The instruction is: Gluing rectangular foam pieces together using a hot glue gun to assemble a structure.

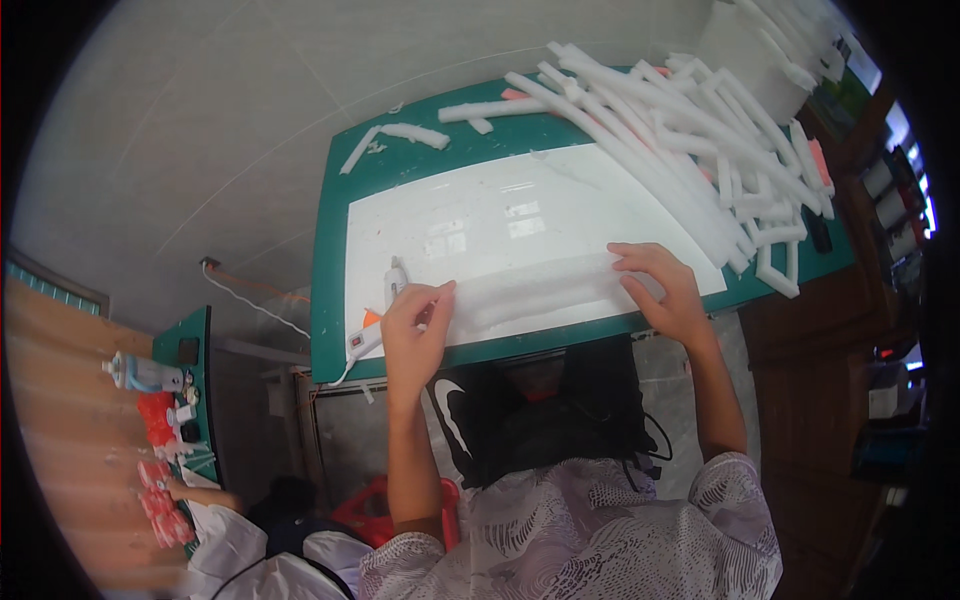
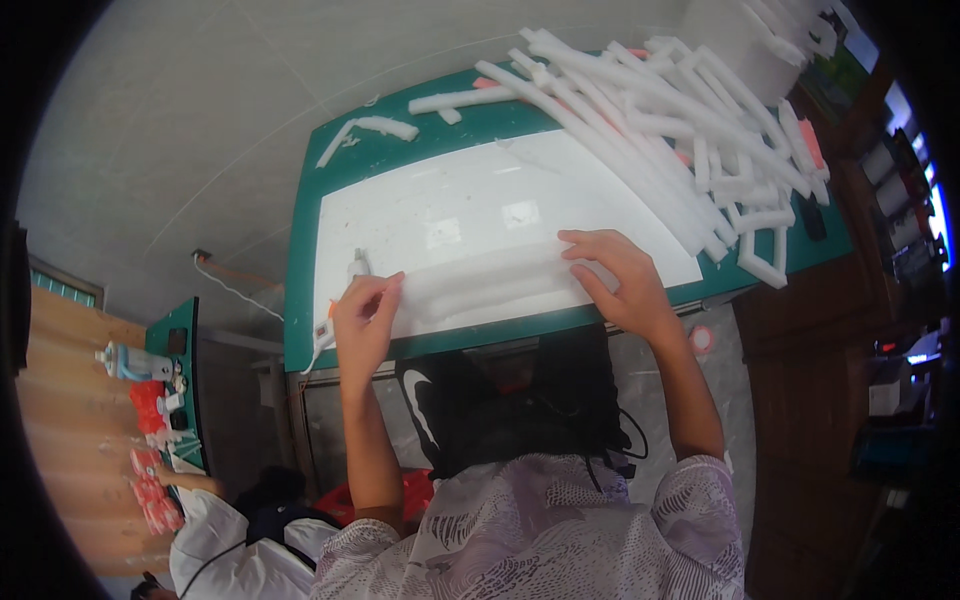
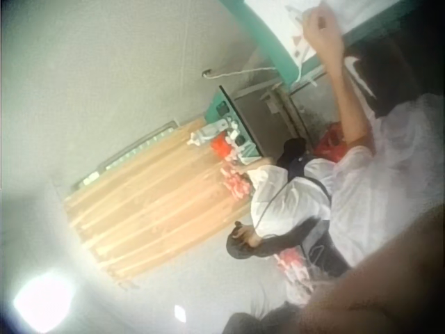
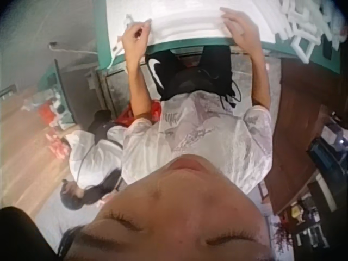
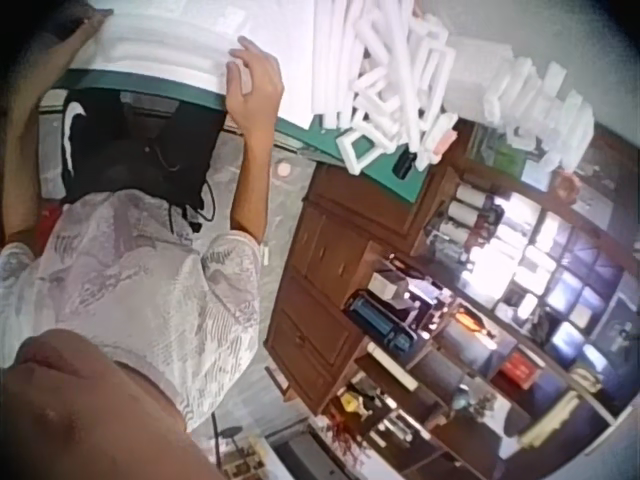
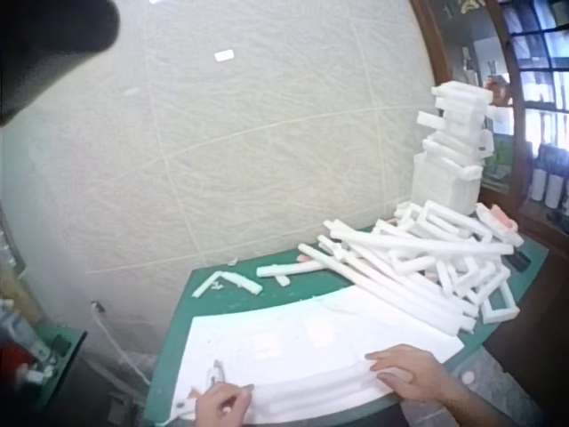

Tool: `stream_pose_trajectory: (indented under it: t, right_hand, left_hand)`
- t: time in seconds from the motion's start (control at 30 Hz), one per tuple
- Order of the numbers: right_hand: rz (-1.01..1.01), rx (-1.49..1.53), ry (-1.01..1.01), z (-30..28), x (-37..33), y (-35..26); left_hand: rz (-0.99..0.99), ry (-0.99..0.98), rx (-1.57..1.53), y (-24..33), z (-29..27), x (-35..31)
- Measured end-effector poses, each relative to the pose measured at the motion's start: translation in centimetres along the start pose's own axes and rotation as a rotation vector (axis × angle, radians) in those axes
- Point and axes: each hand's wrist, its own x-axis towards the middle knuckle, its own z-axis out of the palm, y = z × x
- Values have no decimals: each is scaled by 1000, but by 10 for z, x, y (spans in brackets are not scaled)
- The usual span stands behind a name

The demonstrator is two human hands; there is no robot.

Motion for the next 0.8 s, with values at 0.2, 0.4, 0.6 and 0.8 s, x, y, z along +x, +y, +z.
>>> stream_pose_trajectory:
  t: [0.2,0.4,0.6,0.8]
  right_hand:
    - [38,39,74,6,-3,5]
    - [127,232,246,31,-10,22]
    - [306,438,378,57,-16,23]
    - [359,504,282,55,-17,28]
  left_hand:
    - [-1,12,-34,-4,9,-1]
    - [25,142,-245,-26,29,-9]
    - [3,267,-335,-39,48,-14]
    - [53,310,-361,-41,53,-14]
